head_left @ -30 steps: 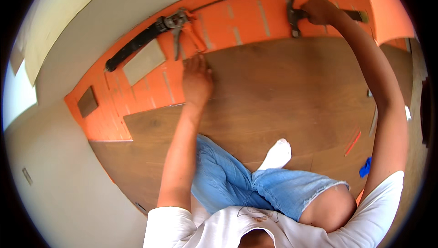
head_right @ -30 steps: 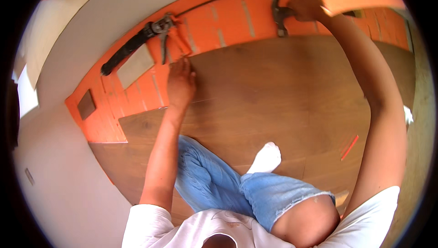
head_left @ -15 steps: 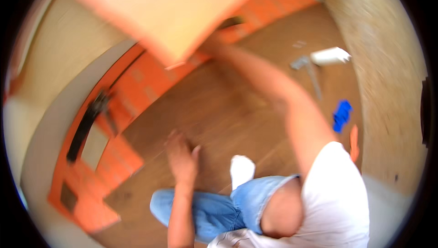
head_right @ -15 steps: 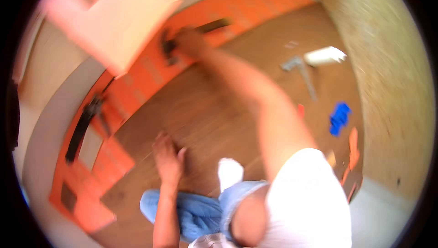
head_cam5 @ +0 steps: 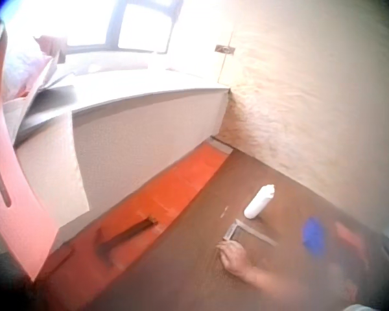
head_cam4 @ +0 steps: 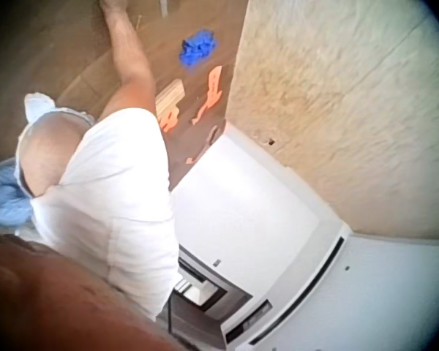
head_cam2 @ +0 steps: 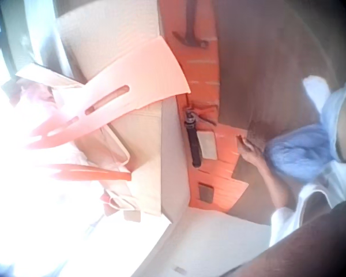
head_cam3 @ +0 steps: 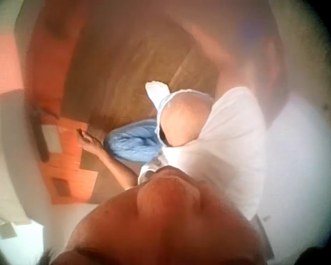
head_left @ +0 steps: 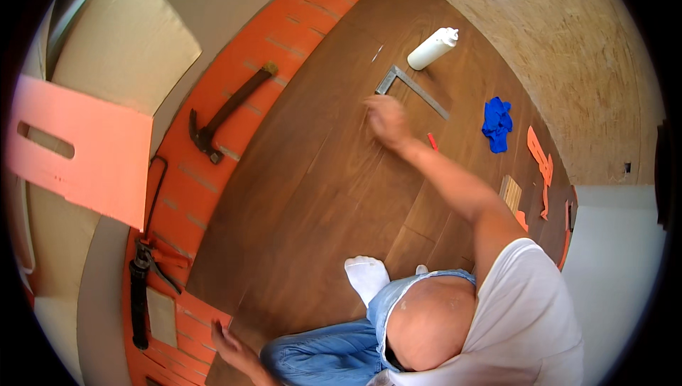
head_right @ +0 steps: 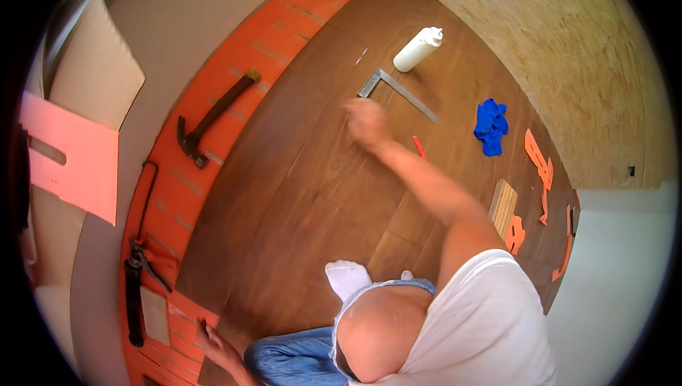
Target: The person installs wood-look flooring planks. They apply adhesive from a bottle, position planks onto orange underlayment, use a hammer and a pull bar to fit pieces together, mark a plank with a pencil and square, and wipe the surface with a cloth.
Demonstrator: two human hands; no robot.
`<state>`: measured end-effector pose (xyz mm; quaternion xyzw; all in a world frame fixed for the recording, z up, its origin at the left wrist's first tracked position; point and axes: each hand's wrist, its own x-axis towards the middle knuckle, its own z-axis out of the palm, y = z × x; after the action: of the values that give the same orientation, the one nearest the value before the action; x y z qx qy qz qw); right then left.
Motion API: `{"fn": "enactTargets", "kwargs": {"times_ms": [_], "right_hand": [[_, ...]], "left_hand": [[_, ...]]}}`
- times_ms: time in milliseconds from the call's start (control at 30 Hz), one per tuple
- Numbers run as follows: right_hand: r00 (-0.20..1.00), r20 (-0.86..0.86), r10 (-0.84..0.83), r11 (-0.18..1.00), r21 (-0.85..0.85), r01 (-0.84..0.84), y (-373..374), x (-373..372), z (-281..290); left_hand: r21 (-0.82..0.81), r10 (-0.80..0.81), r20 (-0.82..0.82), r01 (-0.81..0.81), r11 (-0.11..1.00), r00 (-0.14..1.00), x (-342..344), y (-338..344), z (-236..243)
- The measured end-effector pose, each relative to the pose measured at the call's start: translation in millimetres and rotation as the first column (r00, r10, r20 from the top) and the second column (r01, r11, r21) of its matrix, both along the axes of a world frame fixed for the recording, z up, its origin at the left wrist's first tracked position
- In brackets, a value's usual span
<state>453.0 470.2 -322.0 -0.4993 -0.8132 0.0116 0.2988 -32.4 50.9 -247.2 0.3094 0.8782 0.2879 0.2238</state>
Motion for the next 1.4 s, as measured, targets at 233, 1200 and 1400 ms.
{"fn": "enactTargets", "kwargs": {"times_ms": [233, 1200, 1400], "right_hand": [[0.529, 0.407, -0.745, 0.596, 0.050, 0.802, -52.5, 267.5, 17.6], [0.808, -0.054, -0.587, 0.790, -0.258, 0.557, -30.5, 107.3, 68.7], [0.882, 0.218, -0.417, 0.892, -0.087, 0.443, 1.7, 65.8, 47.5]], "left_hand": [[-0.038, 0.325, 0.050, -0.324, 0.945, 0.944, 9.9, -56.6, 2.6], [-0.396, -0.792, -0.494, 0.718, 0.572, 0.359, 77.1, 514.8, -79.2], [-0.107, -0.731, -0.478, 0.794, 0.599, 0.487, 74.6, 485.2, -7.9]]}}
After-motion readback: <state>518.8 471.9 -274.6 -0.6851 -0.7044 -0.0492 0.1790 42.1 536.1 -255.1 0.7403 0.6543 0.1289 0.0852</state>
